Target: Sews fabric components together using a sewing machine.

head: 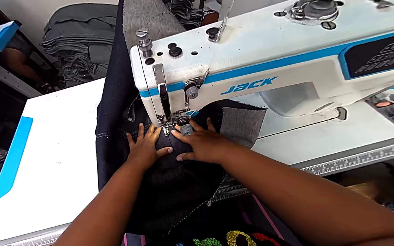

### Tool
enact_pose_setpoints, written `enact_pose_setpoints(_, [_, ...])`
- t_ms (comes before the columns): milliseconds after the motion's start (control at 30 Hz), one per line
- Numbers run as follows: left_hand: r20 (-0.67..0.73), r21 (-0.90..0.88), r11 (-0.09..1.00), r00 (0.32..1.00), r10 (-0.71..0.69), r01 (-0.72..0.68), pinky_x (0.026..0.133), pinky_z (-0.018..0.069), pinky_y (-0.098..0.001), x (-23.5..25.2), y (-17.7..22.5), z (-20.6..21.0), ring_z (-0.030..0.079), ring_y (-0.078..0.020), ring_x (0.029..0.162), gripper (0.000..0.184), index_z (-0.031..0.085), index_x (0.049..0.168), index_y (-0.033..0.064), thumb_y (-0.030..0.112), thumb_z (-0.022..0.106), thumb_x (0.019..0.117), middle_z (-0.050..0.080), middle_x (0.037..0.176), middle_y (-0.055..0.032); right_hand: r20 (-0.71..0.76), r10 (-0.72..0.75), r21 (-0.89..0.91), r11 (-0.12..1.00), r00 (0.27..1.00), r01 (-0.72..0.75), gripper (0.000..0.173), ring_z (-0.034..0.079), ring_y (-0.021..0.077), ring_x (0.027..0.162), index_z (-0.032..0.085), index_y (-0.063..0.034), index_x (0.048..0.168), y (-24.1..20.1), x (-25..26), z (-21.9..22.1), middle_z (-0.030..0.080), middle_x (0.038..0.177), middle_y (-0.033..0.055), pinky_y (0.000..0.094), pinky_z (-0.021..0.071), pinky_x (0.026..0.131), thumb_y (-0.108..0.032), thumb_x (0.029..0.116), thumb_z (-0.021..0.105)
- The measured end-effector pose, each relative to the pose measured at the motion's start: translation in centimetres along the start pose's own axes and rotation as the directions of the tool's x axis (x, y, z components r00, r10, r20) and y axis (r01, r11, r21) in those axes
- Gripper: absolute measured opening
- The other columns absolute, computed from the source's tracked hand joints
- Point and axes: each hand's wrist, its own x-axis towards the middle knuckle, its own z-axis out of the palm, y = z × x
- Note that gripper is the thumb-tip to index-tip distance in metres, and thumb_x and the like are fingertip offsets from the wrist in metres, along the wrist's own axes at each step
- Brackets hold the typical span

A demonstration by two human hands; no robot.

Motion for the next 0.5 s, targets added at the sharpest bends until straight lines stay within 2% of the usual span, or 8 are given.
enact_pose_setpoints(67, [-0.002,0.004,1.0,1.0,0.006,-0.006,0.116,-0.0047,-0.0765,1.4,-0.5,-0.7,0.003,-0.0365,0.16,0.08,0.04,0.159,0.0158,0.062,0.057,0.0956,0.025,0.171,-0.0057,0.002,0.021,0.002,1.0,1.0,-0.021,0.082,0.006,0.0392,0.159,0.032,-0.0221,0.163,-0.1,0.8,-1.1,0.024,0.171,0.0006,0.0802,-0.0005,0.115,-0.063,0.0966,0.056])
enact_pose_setpoints(133, [-0.006,0.017,1.0,1.0,0.022,-0.022,0.116,-0.0054,-0.0762,2.8,-1.1,-1.2,0.005,-0.036,0.16,0.077,0.045,0.155,0.0168,0.063,0.057,0.0955,0.029,0.169,-0.0065,0.014,0.046,0.025,0.999,0.999,-0.046,0.076,0.01,0.0376,0.159,0.04,-0.0191,0.159,-0.2,1.4,-2.3,0.033,0.168,0.0054,0.077,0.0003,0.117,-0.06,0.0978,0.056])
enact_pose_setpoints(267, [-0.009,0.01,1.0,1.0,0.001,-0.001,0.117,-0.0059,-0.0755,3.3,-1.2,-2.0,0.004,-0.0365,0.16,0.083,0.041,0.157,0.0147,0.064,0.061,0.0935,0.026,0.17,-0.0073,-0.014,0.067,0.059,0.996,0.998,-0.066,0.069,0.015,0.0394,0.158,0.049,-0.0118,0.153,-0.5,2.0,-3.0,0.041,0.162,0.012,0.0756,0.002,0.118,-0.057,0.1007,0.055])
enact_pose_setpoints(333, [-0.068,-0.001,0.998,0.996,-0.059,0.059,0.116,-0.0038,-0.0774,1.1,0.2,-1.2,0.004,-0.0401,0.159,0.098,0.032,0.161,0.0107,0.07,0.063,0.0886,0.02,0.171,-0.0111,-0.055,0.112,0.016,0.994,0.992,-0.111,0.07,0.014,0.0422,0.157,0.042,-0.015,0.157,-0.9,1.1,-2.4,0.036,0.165,0.0119,0.0745,0.0097,0.119,-0.057,0.1016,0.054])
enact_pose_setpoints(367, [-0.127,0.0,0.998,0.99,-0.058,0.059,0.115,-0.0025,-0.0791,-0.8,1.0,0.0,0.004,-0.0446,0.158,0.109,0.026,0.162,0.0036,0.072,0.064,0.086,0.018,0.171,-0.0181,-0.086,0.123,0.002,0.992,0.989,-0.124,0.071,0.011,0.0458,0.157,0.036,-0.0195,0.161,-1.1,-0.1,-1.7,0.027,0.169,0.0116,0.0752,0.0137,0.117,-0.054,0.1025,0.054])
enact_pose_setpoints(400, [-0.213,-0.001,1.0,0.977,-0.021,0.021,0.115,0.0002,-0.0806,-2.9,1.7,2.0,0.007,-0.0471,0.157,0.114,0.024,0.162,0.0007,0.072,0.066,0.0843,0.019,0.17,-0.0213,-0.141,0.097,-0.034,0.994,0.985,-0.103,0.069,0.008,0.049,0.156,0.031,-0.0231,0.163,-1.1,-1.4,-0.3,0.021,0.172,0.0108,0.078,0.0163,0.114,-0.051,0.1043,0.052])
enact_pose_setpoints(433, [-0.292,0.032,0.999,0.956,0.033,-0.025,0.115,0.0042,-0.0809,-4.5,1.9,4.1,0.011,-0.0457,0.157,0.109,0.027,0.162,0.0046,0.073,0.064,0.0852,0.022,0.17,-0.0184,-0.231,0.028,-0.068,0.997,0.973,-0.045,0.063,0.007,0.0505,0.156,0.033,-0.0239,0.163,-0.7,-2.8,1.7,0.02,0.172,0.0097,0.0832,0.0138,0.11,-0.045,0.1059,0.051])
enact_pose_setpoints(500, [-0.372,0.068,0.993,0.921,0.117,-0.098,0.115,0.0088,-0.0792,-6.3,0.9,6.6,0.02,-0.041,0.157,0.091,0.039,0.16,0.0173,0.072,0.056,0.0896,0.032,0.168,-0.0097,-0.375,-0.117,-0.144,0.987,0.92,0.067,0.051,0.016,0.0446,0.157,0.048,-0.0219,0.156,0.3,-5.4,5.4,0.032,0.168,0.0051,0.0877,0.0085,0.107,-0.036,0.1067,0.049])
